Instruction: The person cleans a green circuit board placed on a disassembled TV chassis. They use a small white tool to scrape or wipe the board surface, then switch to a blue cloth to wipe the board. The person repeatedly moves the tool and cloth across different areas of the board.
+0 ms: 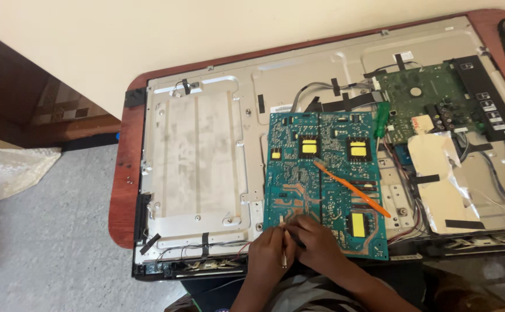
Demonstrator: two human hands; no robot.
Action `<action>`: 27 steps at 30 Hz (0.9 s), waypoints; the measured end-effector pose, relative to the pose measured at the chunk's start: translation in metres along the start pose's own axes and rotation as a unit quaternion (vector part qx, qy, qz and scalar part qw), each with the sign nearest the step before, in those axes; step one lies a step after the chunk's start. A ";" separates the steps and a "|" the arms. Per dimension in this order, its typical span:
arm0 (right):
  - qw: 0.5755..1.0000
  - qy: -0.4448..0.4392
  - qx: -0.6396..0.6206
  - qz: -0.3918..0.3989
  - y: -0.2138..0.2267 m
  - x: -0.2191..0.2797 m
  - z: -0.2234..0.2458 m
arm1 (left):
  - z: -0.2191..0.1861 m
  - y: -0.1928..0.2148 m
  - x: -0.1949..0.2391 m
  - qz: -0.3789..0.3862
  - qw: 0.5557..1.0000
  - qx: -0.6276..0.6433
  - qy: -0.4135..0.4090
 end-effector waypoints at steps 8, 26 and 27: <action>1.000 0.006 0.013 -0.010 0.000 0.005 -0.001 | 0.001 -0.004 0.000 0.019 0.999 -0.012 0.027; 0.998 0.016 0.051 0.017 -0.002 0.004 0.003 | 0.003 -0.012 0.006 -0.004 1.000 -0.026 -0.010; 0.999 0.026 0.036 0.012 0.000 0.003 0.005 | 0.004 -0.013 0.006 0.008 0.999 -0.041 0.000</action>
Point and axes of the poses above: each hand's wrist, its own x-axis away from the middle knuckle, its own y-axis out of the back of the hand, z = x × y, the point moved 6 cm from there along -x, towards the middle knuckle, and after that the axes turned 9 degrees about y, right-handed, at the moved point
